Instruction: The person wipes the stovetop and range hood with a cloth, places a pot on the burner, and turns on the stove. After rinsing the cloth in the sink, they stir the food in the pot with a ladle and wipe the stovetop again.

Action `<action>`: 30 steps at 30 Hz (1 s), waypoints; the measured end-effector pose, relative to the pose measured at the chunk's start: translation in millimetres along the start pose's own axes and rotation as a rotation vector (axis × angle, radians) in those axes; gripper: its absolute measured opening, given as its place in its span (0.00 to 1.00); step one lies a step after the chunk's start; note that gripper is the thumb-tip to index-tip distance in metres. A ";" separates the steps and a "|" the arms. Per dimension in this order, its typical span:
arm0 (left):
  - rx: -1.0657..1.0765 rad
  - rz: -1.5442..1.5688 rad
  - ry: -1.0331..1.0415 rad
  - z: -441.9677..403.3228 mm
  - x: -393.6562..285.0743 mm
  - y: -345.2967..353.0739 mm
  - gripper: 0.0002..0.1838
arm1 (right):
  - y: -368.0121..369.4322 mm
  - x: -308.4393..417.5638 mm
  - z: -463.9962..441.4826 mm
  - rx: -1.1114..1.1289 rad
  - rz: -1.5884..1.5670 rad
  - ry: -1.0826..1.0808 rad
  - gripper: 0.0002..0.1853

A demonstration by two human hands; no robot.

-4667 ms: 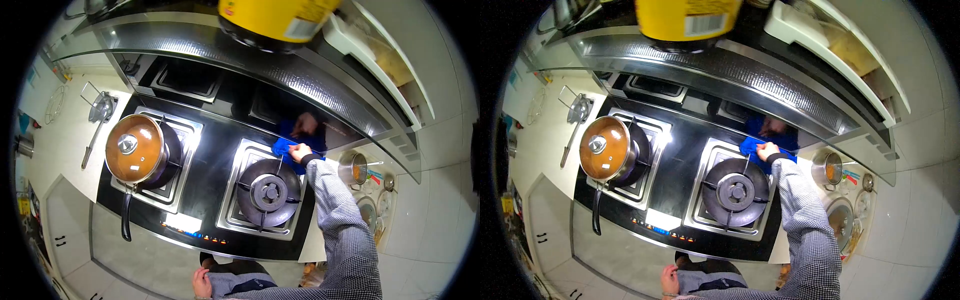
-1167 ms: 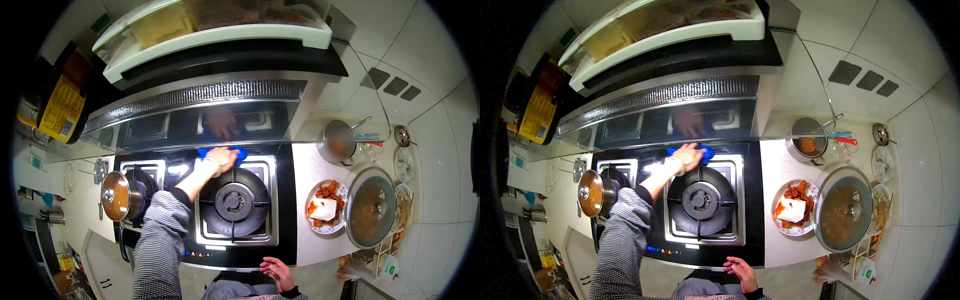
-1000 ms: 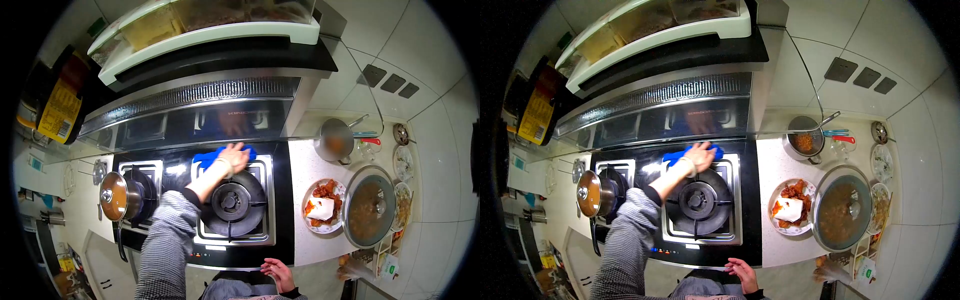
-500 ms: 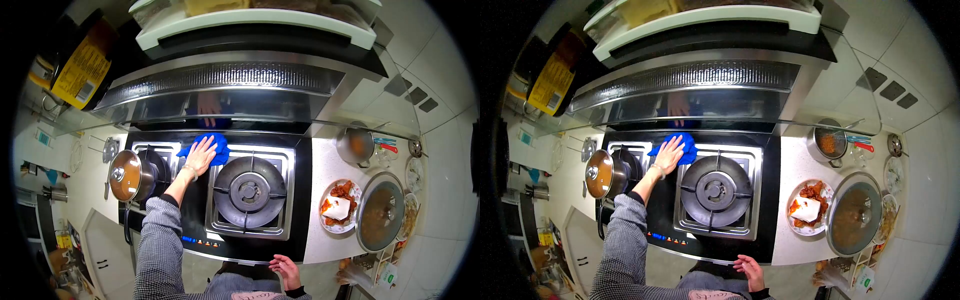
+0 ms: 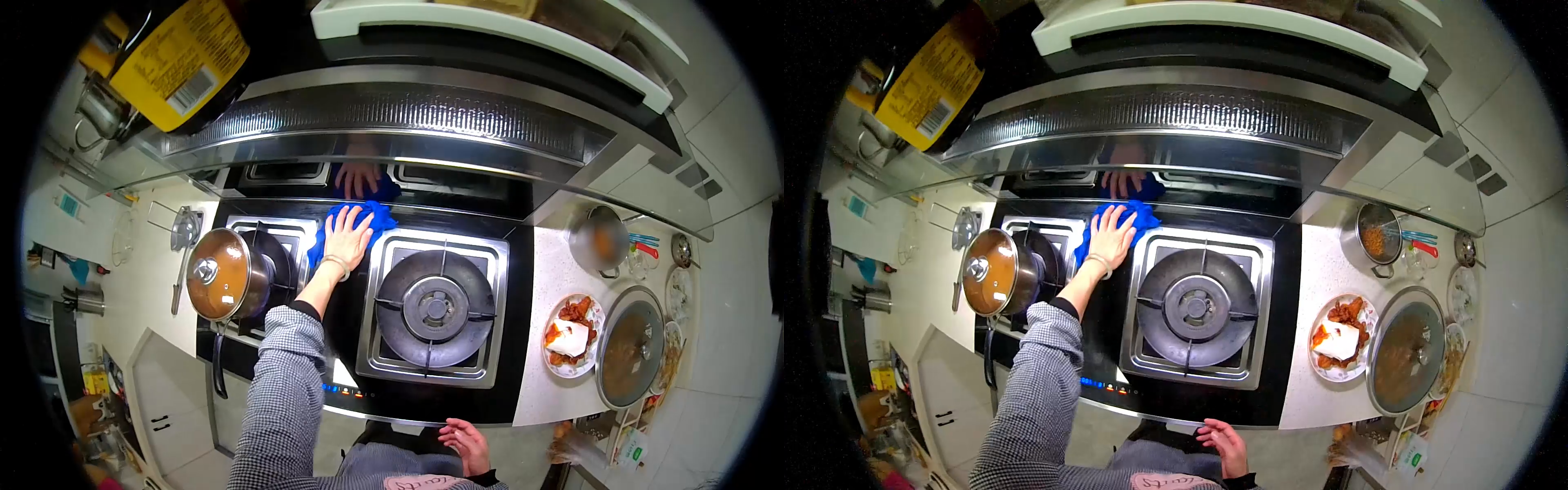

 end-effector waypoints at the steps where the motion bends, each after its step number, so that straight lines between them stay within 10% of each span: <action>1: -0.040 0.017 0.006 1.6 1.6 6.2 0.21 | 2.0 -2.3 1.8 0.002 0.005 -0.001 0.18; 8: 0.134 0.087 0.089 144.7 -20.7 -17.2 0.20 | 21.4 -11.2 5.0 0.047 0.012 -0.004 0.18; 17: 0.055 0.015 0.543 3.8 -23.0 -11.4 0.18 | 31.7 -24.4 1.8 0.030 0.020 -0.029 0.17; 30: 0.082 0.086 0.148 135.6 -49.7 -30.4 0.23 | 44.2 -22.1 3.7 0.050 0.030 -0.026 0.18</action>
Point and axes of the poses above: each hand's wrist, its own z-axis away from the middle knuckle, its own y-axis out of the palm, x = y × z, the point moved 3 cm from there along -z, towards the middle knuckle, and after that the axes turned 2 degrees about y, right-handed, at the moved point
